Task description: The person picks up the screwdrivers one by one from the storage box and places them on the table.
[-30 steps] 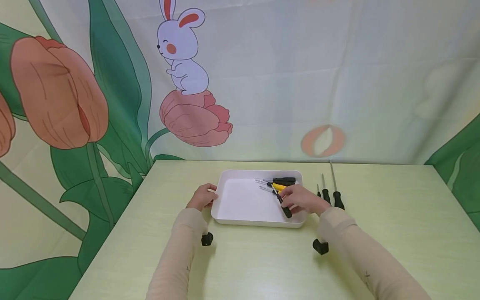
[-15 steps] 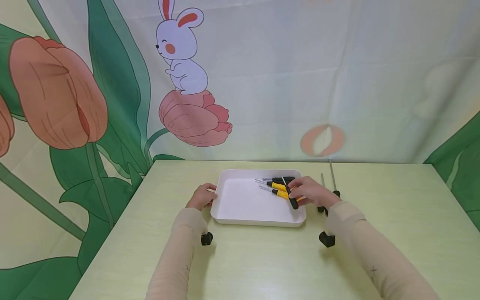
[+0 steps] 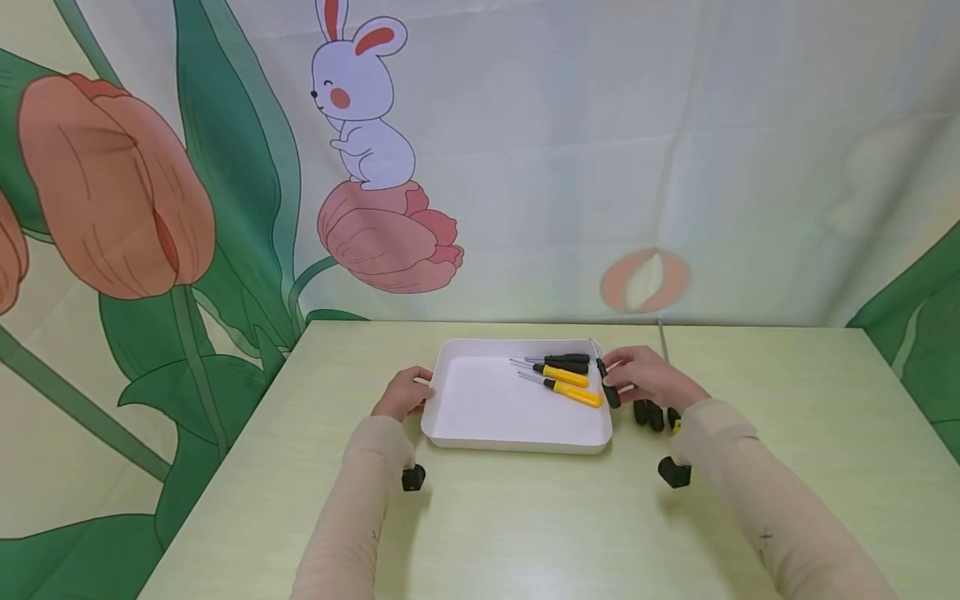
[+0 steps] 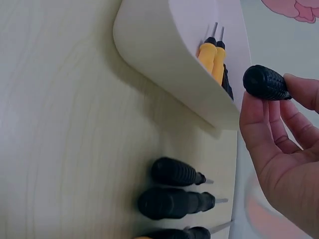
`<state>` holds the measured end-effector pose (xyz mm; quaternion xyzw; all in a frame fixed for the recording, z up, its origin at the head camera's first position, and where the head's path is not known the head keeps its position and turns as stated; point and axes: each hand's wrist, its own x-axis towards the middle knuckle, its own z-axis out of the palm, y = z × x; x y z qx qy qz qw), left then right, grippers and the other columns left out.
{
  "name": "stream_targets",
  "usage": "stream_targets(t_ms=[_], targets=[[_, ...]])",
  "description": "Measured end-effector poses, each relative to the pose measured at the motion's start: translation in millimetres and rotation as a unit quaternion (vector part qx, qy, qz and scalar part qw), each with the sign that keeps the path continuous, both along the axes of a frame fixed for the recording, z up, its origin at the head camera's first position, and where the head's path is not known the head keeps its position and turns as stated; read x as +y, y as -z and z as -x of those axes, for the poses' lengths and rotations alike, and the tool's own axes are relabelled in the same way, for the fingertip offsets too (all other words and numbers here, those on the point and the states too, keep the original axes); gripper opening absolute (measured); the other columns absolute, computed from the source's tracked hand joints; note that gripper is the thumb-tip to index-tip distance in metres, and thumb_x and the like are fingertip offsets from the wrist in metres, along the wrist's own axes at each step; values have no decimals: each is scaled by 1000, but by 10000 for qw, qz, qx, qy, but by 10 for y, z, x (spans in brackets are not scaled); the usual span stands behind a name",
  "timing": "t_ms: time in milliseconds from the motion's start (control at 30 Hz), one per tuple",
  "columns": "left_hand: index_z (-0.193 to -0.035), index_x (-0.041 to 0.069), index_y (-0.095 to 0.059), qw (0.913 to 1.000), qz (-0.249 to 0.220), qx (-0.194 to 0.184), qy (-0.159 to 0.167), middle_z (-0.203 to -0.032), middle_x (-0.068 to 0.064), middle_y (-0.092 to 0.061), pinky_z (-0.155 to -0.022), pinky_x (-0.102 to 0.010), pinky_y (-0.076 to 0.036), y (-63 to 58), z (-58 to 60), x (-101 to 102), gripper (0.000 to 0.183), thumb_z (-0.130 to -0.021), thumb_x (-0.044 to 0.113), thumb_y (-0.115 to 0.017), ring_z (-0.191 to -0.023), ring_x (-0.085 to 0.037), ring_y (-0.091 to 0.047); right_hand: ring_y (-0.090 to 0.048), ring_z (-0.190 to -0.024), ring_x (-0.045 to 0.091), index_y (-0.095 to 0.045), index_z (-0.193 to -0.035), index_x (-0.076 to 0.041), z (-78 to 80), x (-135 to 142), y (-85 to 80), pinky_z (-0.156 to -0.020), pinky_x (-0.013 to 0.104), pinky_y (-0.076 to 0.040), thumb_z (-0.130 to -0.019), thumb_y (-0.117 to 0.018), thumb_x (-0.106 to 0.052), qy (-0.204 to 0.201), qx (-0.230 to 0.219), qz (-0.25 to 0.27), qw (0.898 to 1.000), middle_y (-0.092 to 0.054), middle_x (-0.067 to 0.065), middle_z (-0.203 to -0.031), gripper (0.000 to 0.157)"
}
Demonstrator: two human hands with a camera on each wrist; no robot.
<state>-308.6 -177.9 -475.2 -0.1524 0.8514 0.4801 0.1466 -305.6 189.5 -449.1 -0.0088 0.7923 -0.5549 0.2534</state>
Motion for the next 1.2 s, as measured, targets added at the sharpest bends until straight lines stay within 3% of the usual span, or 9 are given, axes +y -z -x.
stream_targets(t_ms=[267, 600, 800, 1200], targets=[[-117, 4, -48, 10000, 47, -15, 32, -103, -14, -54, -62, -24, -44, -15, -9, 7, 31, -86, 5, -51, -83, -22, -54, -54, -78, 16, -37, -124, 4, 23, 199, 54, -75, 33, -50, -84, -55, -10, 192, 39, -68, 9998, -54, 8, -95, 47], [-118, 4, -48, 10000, 21, -9, 18, -103, -14, -54, -70, -29, -46, -23, -21, 8, 31, -87, 5, -51, -85, -23, -53, -52, -81, 14, -35, -124, 5, -31, 399, 71, -76, 32, -49, -84, -52, -9, 434, 97, -33, 9990, -49, 9, -103, 46], [-117, 4, -48, 10000, 18, -29, 14, -102, -14, -54, -71, -31, -46, -19, -12, 8, 31, -86, 5, -51, -84, -24, -54, -55, -77, 11, -36, -124, 5, -35, 522, 99, -75, 31, -49, -84, -53, -9, 585, 85, 78, 9982, -54, 4, -93, 45], [-118, 3, -47, 10000, 2, 46, 36, -104, -15, -54, -74, -33, -46, -35, -35, 16, 31, -87, 4, -50, -86, -25, -54, -53, -72, 10, -34, -122, 8, -61, 711, 122, -70, 27, -49, -84, -51, -8, 782, 69, 72, 9969, -51, -2, -82, 44]])
